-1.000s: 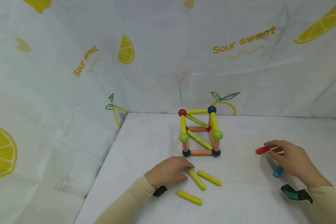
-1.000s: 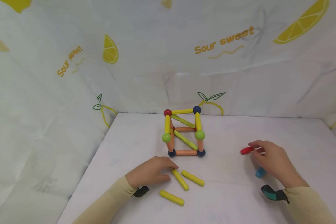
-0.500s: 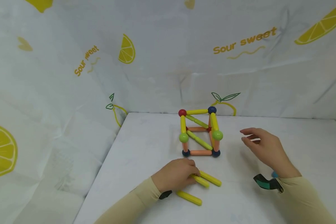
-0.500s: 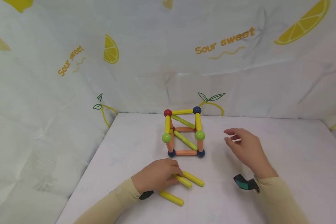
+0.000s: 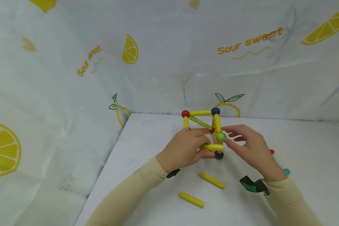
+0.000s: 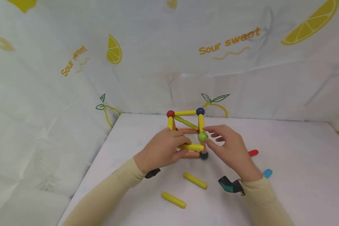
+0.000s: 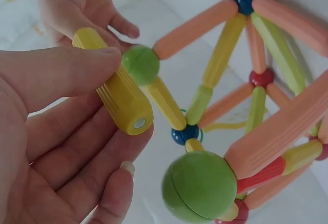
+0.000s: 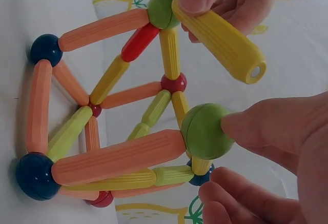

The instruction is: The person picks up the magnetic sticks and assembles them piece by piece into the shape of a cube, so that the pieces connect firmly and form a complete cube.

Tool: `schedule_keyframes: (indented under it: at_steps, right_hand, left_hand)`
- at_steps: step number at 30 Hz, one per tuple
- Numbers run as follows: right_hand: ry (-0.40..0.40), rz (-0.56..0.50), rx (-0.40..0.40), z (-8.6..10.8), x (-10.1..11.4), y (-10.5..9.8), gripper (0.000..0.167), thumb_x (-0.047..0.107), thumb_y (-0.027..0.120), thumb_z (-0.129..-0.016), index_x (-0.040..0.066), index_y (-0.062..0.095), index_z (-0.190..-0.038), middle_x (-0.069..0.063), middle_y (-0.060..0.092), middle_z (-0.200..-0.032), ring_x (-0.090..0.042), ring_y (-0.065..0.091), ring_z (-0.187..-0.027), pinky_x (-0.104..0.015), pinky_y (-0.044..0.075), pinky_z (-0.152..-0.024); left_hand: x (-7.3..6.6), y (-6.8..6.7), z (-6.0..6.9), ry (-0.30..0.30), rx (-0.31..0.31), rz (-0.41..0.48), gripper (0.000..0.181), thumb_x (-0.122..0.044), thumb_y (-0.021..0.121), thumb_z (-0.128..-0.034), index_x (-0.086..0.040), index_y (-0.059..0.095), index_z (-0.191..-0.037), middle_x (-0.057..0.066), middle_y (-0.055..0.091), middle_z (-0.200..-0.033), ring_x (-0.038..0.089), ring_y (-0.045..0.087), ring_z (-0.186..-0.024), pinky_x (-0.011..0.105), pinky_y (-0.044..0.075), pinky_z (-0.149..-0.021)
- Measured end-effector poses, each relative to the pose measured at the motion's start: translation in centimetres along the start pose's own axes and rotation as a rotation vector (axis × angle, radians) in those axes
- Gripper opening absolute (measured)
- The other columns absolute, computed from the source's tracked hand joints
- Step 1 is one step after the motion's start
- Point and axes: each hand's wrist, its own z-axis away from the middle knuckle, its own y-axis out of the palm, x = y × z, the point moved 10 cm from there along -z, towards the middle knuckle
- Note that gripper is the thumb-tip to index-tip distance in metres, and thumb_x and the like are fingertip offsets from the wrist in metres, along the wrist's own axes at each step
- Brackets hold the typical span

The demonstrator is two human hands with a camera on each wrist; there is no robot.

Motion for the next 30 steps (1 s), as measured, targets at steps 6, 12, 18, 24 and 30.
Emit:
schedule_keyframes:
  at_steps: [6, 12, 18, 24, 30]
  right_hand:
    - [-0.015, 0.056, 0.068, 0.1, 0.4, 1.2, 0.042, 0.019, 0.086, -0.094, 0.022, 0.075, -0.134, -0.004, 0.072, -0.123, -0.027, 0.073, -0.105, -0.033, 0.063, -0.084]
    - [-0.032, 0.068, 0.065, 0.1, 0.6, 1.3, 0.04, 0.015, 0.088, -0.092, 0.022, 0.077, -0.129, -0.002, 0.072, -0.12, -0.025, 0.072, -0.103, -0.042, 0.066, -0.083]
    - [-0.048, 0.052, 0.047, 0.0, 0.7, 1.0, 0.038, 0.015, 0.088, -0.091, 0.023, 0.077, -0.127, 0.001, 0.074, -0.12, -0.021, 0.072, -0.102, -0.028, 0.062, -0.082]
    - [-0.027, 0.054, 0.075, -0.1, 0.4, 1.0, 0.039, 0.015, 0.086, -0.093, 0.021, 0.075, -0.13, -0.001, 0.075, -0.121, -0.024, 0.073, -0.103, -0.028, 0.062, -0.084]
    - [-0.012, 0.057, 0.094, -0.3, 0.2, 0.9, 0.038, 0.017, 0.084, -0.095, 0.017, 0.073, -0.132, -0.004, 0.076, -0.124, -0.027, 0.074, -0.104, -0.031, 0.062, -0.086]
  left_hand:
    - [1.0, 0.4, 0.2, -0.026, -0.046, 0.001, 0.011, -0.024, 0.079, -0.0975, -0.021, 0.079, -0.108, -0.005, 0.076, -0.136, 0.01, 0.075, -0.106, 0.025, 0.052, -0.079]
    - [1.5, 0.7, 0.0, -0.027, -0.079, -0.017, 0.01, -0.02, 0.078, -0.097, -0.02, 0.078, -0.107, -0.006, 0.077, -0.132, 0.009, 0.073, -0.098, 0.024, 0.049, -0.076]
    - [2.0, 1.1, -0.4, -0.034, -0.064, -0.054, 0.022, -0.023, 0.08, -0.0974, -0.02, 0.078, -0.119, -0.007, 0.079, -0.123, 0.01, 0.072, -0.094, 0.025, 0.051, -0.077]
    - [2.3, 1.3, -0.5, -0.055, -0.035, -0.089, 0.035, -0.026, 0.078, -0.0996, -0.02, 0.074, -0.134, -0.006, 0.079, -0.118, 0.009, 0.072, -0.095, 0.026, 0.052, -0.079]
    - [2.4, 1.5, -1.0, -0.052, -0.028, -0.101, 0.035, -0.026, 0.077, -0.1014, -0.019, 0.074, -0.136, -0.005, 0.079, -0.112, 0.01, 0.072, -0.094, 0.027, 0.05, -0.08]
